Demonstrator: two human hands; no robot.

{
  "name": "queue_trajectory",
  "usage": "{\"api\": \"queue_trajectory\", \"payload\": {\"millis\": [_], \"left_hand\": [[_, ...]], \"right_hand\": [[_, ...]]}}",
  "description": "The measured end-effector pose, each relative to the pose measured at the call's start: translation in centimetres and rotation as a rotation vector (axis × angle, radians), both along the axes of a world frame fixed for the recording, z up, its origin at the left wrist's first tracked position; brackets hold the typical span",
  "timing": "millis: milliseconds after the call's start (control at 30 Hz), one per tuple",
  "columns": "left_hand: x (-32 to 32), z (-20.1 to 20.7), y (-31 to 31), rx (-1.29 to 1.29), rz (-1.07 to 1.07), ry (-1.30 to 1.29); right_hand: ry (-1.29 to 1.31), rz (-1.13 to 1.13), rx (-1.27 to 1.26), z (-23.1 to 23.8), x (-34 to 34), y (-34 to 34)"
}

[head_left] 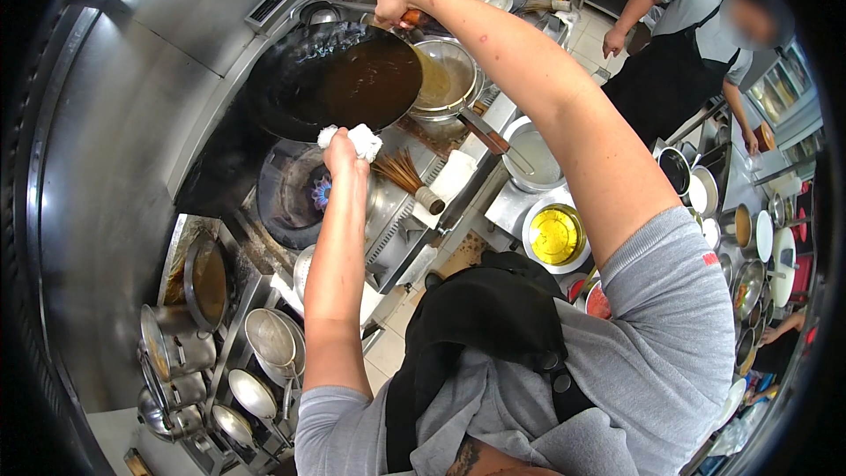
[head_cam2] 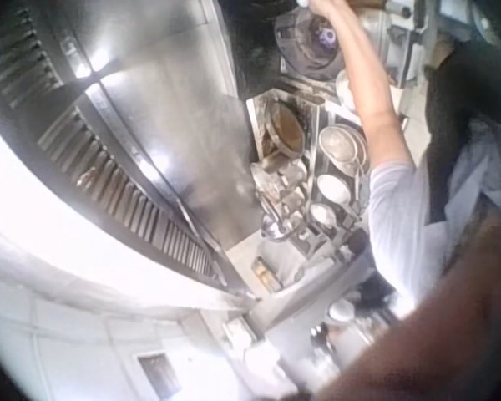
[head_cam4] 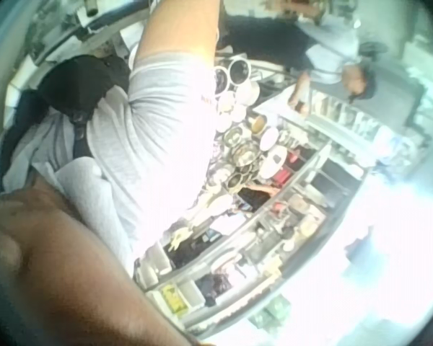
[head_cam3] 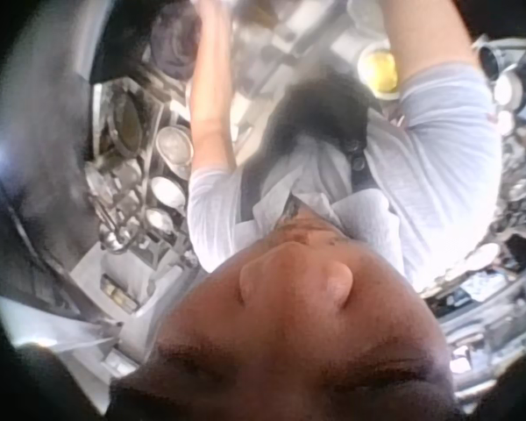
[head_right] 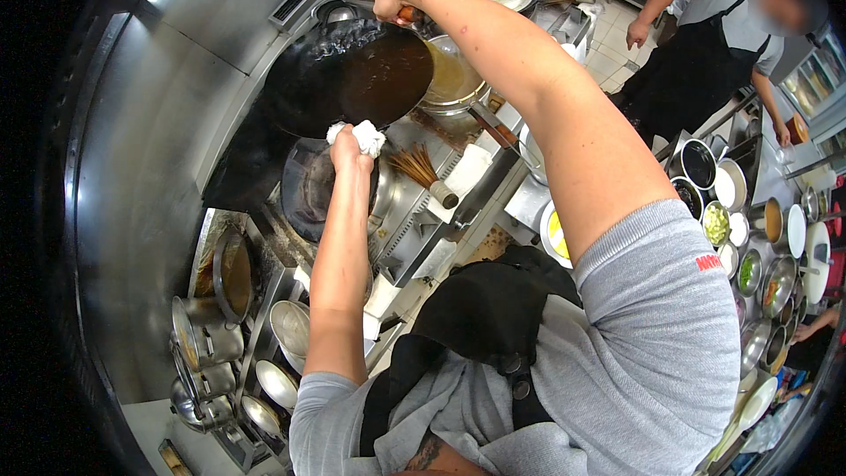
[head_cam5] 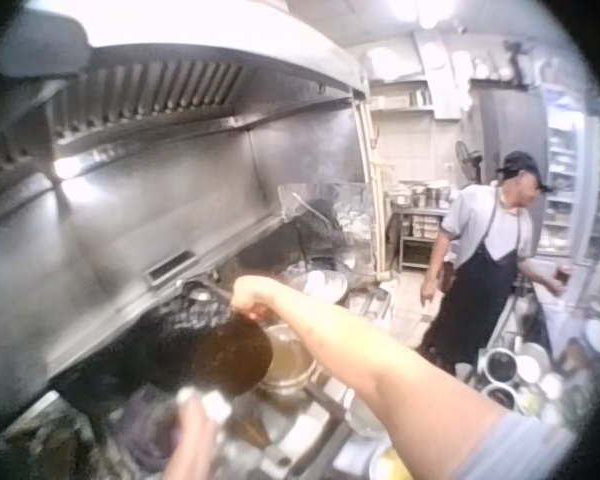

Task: The person uses a ladle to pour sauce into a wok containing meat, then uses the ladle and quick tosses of the wok to stir and fry the meat over a large flame.

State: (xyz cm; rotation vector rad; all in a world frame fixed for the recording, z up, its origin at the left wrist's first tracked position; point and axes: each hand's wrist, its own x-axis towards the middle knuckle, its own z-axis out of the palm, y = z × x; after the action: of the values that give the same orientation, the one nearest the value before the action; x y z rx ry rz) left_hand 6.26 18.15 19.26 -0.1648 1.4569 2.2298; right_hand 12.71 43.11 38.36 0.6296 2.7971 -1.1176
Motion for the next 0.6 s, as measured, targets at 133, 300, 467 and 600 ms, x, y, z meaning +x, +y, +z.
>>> {"api": "queue_trajectory", "payload": {"millis": [133, 300, 467, 600], "left_hand": [[0.5, 0.4, 0.2, 0.002, -0.015, -0.009], [0.1, 0.3, 0.5, -0.004, -0.024, 0.015], [0.8, 1.4, 0.4, -0.057, 0.032, 0.054], [1.9, 2.9, 0.9, -0.082, 0.033, 0.097]], "right_hand": [[0.014, 0.0, 0.048, -0.1, 0.7, -0.2], [0.014, 0.001, 0.027, 0.4, 1.0, -0.3], [0.028, -0.035, -0.018, 0.5, 1.3, -1.1], [0.028, -0.042, -0.028, 0.0, 1.3, 0.0]]}}
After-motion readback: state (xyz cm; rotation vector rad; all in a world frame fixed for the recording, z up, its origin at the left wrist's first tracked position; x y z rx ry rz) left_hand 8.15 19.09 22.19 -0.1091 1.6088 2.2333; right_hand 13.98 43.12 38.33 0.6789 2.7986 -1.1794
